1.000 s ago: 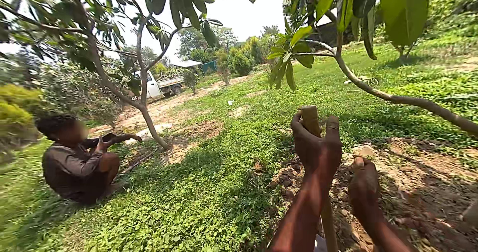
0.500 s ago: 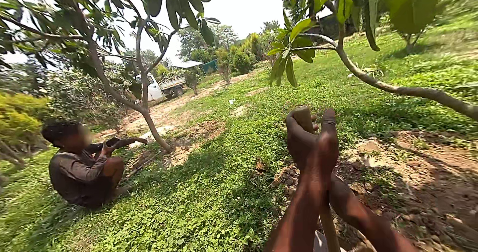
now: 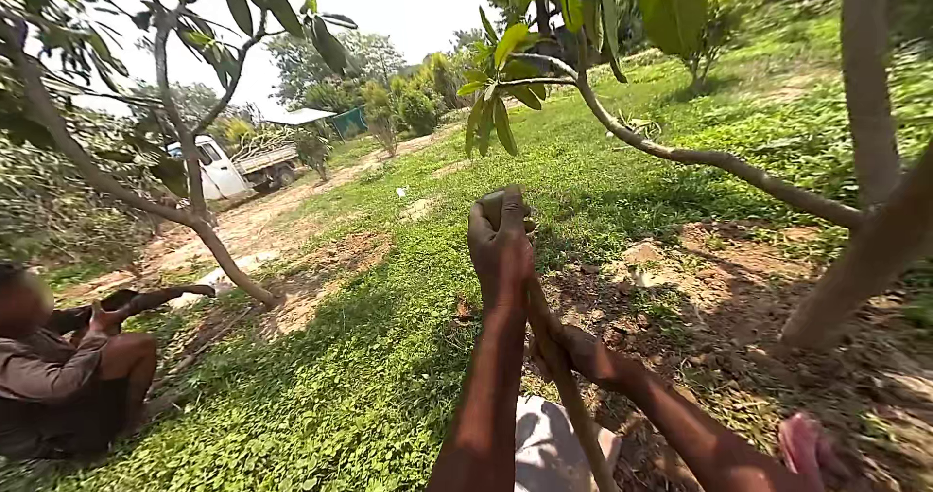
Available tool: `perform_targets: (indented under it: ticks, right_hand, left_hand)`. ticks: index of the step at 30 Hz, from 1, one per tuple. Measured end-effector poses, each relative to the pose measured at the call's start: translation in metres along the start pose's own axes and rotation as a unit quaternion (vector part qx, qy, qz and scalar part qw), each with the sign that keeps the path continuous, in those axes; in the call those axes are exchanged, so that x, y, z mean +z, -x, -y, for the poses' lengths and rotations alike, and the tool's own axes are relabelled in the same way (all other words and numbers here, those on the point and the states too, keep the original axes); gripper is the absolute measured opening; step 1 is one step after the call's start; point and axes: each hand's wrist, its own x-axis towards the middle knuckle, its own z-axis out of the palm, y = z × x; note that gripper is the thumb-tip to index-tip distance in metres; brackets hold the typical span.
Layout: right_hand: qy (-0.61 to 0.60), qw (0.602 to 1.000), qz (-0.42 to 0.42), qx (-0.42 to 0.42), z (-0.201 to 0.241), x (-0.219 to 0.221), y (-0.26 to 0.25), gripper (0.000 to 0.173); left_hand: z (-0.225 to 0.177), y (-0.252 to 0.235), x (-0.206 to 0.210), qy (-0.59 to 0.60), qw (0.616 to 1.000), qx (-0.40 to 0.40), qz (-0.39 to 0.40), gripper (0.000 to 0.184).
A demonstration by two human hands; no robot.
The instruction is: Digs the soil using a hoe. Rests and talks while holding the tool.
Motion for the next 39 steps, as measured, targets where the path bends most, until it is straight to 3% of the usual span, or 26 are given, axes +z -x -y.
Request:
perform_targets:
  ticks: [3, 5, 10, 15, 17, 19, 23, 27, 31, 34, 39]
  right_hand:
    - [0.001, 0.995, 0.040, 0.095, 0.002, -0.015, 0.013, 0.079]
    - [-0.011, 0.992, 0.046, 0.115, 0.007, -0.019, 0.017, 0.077]
    - [-0.021, 0.997, -0.016, 0.071, 0.046, -0.005, 0.011, 0.078]
    - [-0.022, 0.999, -0.029, 0.021, 0.074, -0.004, 0.015, 0.081]
    - [-0.035, 0.999, -0.019, 0.026, 0.066, -0.012, 0.019, 0.078]
    - [-0.030, 0.998, -0.022, 0.053, 0.047, -0.019, 0.025, 0.064]
    - [0.006, 0.983, -0.020, 0.180, -0.016, -0.038, 0.045, 0.038]
    - [0.060, 0.958, -0.004, 0.282, -0.037, -0.042, 0.056, 0.033]
    - [-0.017, 0.992, -0.010, 0.124, 0.002, -0.030, 0.036, 0.027]
    - [-0.013, 1.000, -0.008, 0.010, 0.041, -0.015, 0.014, 0.036]
    - [-0.042, 0.999, -0.004, -0.022, 0.039, -0.019, 0.011, 0.033]
  left_hand:
    - [0.003, -0.001, -0.004, 0.035, 0.999, -0.004, 0.031, 0.038]
    - [0.004, 0.001, -0.006, 0.071, 0.995, 0.001, 0.063, 0.041]
    - [0.004, 0.003, -0.007, 0.152, 0.978, -0.020, 0.144, 0.061]
    - [-0.003, 0.010, -0.002, 0.159, 0.962, -0.002, 0.223, 0.062]
    - [-0.003, 0.010, 0.000, 0.142, 0.965, 0.003, 0.222, 0.058]
    - [0.001, 0.007, 0.002, 0.125, 0.973, 0.007, 0.194, 0.055]
    - [0.007, 0.001, 0.001, 0.108, 0.987, -0.007, 0.122, 0.053]
    - [0.002, 0.002, -0.002, 0.120, 0.986, -0.025, 0.116, 0.055]
    - [0.000, 0.004, 0.000, 0.107, 0.988, -0.027, 0.110, 0.053]
    - [0.001, 0.003, 0.000, 0.081, 0.991, -0.017, 0.102, 0.053]
    - [0.000, 0.004, 0.004, 0.067, 0.991, -0.011, 0.115, 0.051]
